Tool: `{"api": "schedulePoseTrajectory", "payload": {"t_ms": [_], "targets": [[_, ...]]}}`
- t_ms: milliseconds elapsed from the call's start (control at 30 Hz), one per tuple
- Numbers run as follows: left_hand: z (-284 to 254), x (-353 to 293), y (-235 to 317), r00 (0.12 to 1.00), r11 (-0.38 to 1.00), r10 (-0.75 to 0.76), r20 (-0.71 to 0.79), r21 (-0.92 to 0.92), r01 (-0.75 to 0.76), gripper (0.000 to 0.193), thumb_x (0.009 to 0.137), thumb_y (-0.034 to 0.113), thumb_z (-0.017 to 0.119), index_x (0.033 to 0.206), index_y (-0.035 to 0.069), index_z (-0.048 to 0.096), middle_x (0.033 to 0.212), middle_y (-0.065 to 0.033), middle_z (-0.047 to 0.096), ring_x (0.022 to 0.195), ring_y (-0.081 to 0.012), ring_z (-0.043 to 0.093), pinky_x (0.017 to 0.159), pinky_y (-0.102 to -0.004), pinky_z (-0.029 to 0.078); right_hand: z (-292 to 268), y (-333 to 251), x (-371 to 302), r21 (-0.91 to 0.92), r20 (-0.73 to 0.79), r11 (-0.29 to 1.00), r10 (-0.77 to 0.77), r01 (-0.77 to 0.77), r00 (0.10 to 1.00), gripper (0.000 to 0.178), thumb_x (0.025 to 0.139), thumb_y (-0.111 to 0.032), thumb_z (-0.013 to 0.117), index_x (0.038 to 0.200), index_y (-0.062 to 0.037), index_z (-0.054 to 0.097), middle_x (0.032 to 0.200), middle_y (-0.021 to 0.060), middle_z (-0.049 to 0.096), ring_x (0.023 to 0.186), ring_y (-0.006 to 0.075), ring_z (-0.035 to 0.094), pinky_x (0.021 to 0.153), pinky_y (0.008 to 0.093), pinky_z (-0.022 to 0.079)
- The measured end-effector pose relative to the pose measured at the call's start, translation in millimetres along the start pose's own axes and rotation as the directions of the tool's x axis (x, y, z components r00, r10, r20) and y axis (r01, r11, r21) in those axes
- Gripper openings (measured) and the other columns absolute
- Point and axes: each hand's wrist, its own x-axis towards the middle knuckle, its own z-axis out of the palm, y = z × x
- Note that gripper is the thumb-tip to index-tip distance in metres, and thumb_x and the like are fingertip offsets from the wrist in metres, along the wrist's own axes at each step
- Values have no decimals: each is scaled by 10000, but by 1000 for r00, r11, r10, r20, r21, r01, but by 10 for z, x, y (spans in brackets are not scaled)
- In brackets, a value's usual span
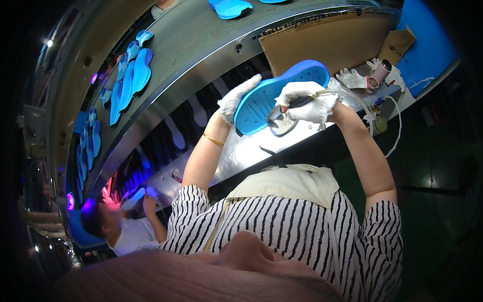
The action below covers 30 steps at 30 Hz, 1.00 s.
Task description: The person applies a substance to shoe soles using a specialized applicator tool. The person picks up blue soles from a conveyor, applies liquid along the inner edges, and places them back on the line.
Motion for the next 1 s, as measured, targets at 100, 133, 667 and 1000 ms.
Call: {"api": "schedulePoseTrajectory", "payload": {"t_ms": [100,133,667,1000], "targets": [[9,-49,-19,999,989,33,16,-146,-30,596,994,488,526,1298,-21,581,1142,-208,686,954,-305,711,820,-416,609,-26,-140,-58,45,-44,966,256,-254,966,126,745,-31,716,852,-46,653,891,48,689,842,146,666,792,296,545],[22,-63,-52,998,973,67,-18,-219,-69,615,999,500,507,1314,-25,567,1156,-216,680,964,-317,709,826,-426,609,-10,-185,-69,80,-48,959,276,-272,960,114,780,-21,712,878,-37,657,904,51,699,846,123,663,790,284,543],[169,-71,-402,838,738,495,232,-621,-263,815,947,623,375,1478,5,373,1391,-246,518,1211,-417,562,1040,-507,472,702,-287,53,292,-531,933,-26,212,847,104,883,43,661,968,-3,622,921,60,670,853,115,645,779,266,534],[269,-218,-512,865,727,491,99,-593,-345,780,937,594,432,1475,31,393,1401,-230,522,1200,-394,579,1025,-517,483,840,-447,148,187,-437,934,-199,305,877,129,814,45,691,909,-30,647,896,61,683,815,122,654,741,281,530]]}}
